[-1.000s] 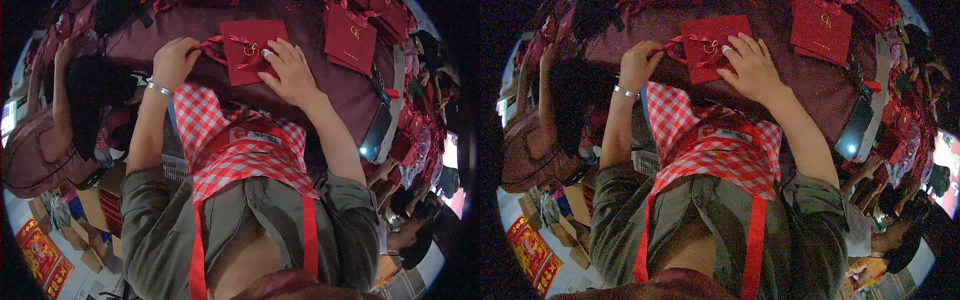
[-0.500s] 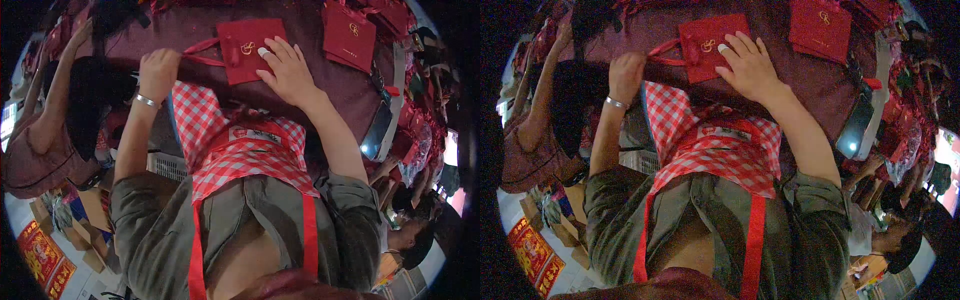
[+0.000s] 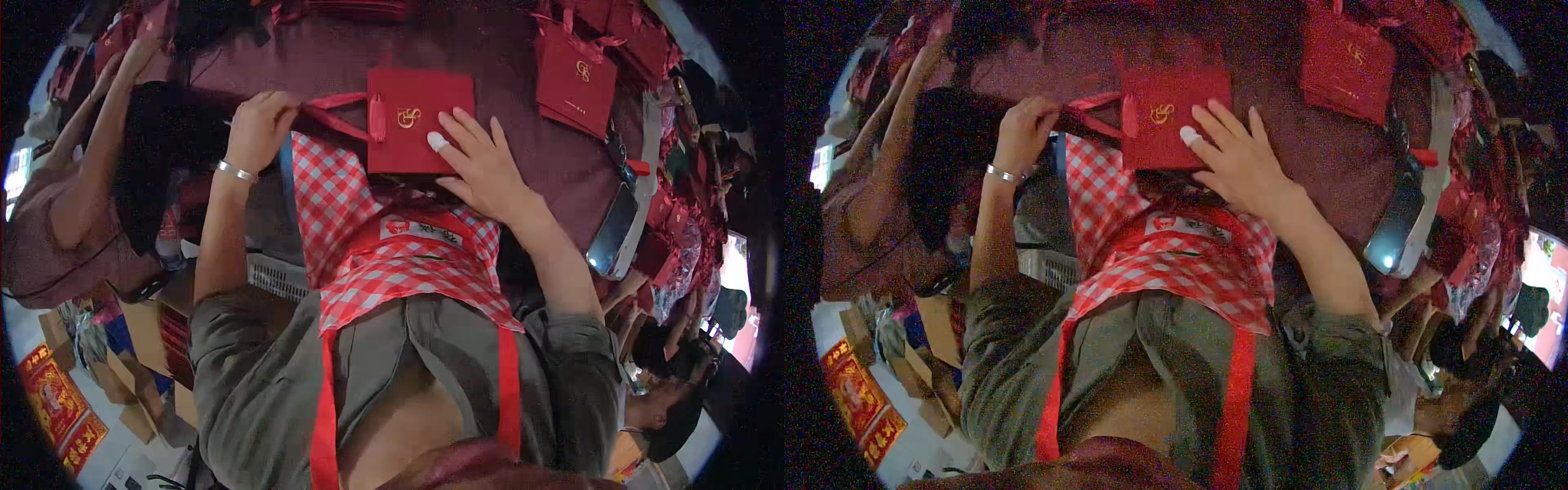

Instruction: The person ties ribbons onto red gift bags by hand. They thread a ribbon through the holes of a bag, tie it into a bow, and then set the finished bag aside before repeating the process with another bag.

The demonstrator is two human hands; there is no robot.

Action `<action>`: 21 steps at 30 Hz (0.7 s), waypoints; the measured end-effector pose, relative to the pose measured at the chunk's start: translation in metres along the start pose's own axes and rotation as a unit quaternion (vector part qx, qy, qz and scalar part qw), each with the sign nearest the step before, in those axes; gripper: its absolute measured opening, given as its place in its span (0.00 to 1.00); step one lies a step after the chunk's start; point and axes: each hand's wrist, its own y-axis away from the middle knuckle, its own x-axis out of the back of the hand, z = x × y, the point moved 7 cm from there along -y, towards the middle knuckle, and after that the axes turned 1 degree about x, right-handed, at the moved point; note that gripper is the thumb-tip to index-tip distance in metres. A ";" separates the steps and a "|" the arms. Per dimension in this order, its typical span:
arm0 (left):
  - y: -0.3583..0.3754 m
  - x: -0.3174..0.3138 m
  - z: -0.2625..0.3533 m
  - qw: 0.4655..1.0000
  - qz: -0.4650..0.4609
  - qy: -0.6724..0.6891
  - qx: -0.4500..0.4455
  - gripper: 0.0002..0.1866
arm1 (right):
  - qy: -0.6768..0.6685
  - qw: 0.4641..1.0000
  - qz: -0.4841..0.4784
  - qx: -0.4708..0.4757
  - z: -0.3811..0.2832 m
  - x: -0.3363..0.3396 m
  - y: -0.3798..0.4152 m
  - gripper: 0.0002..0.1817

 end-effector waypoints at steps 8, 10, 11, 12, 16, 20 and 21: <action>0.005 0.044 0.016 0.839 -0.235 0.486 0.072 0.03 | -0.067 0.953 0.297 -0.011 -0.006 0.126 0.038 0.26; -0.006 0.046 0.022 0.795 -0.269 0.539 0.069 0.03 | -0.233 0.901 0.339 -0.137 0.029 0.115 0.032 0.28; -0.007 0.028 0.008 0.756 -0.303 0.562 0.146 0.06 | -0.180 0.916 0.307 -0.184 0.042 0.113 0.021 0.31; -0.019 0.019 -0.001 0.824 -0.245 0.488 0.149 0.09 | -0.024 0.942 0.296 -0.155 0.048 0.113 0.008 0.32; -0.058 -0.027 -0.059 0.948 -0.086 0.265 0.152 0.16 | 0.052 0.959 0.263 -0.091 0.046 0.084 -0.011 0.30; -0.093 -0.022 -0.089 0.975 0.075 -0.079 0.194 0.13 | -0.054 0.986 0.153 -0.038 0.011 0.049 -0.023 0.22; -0.098 -0.022 -0.091 0.975 0.076 -0.079 0.193 0.13 | -0.053 0.986 0.154 -0.038 0.008 0.047 -0.024 0.22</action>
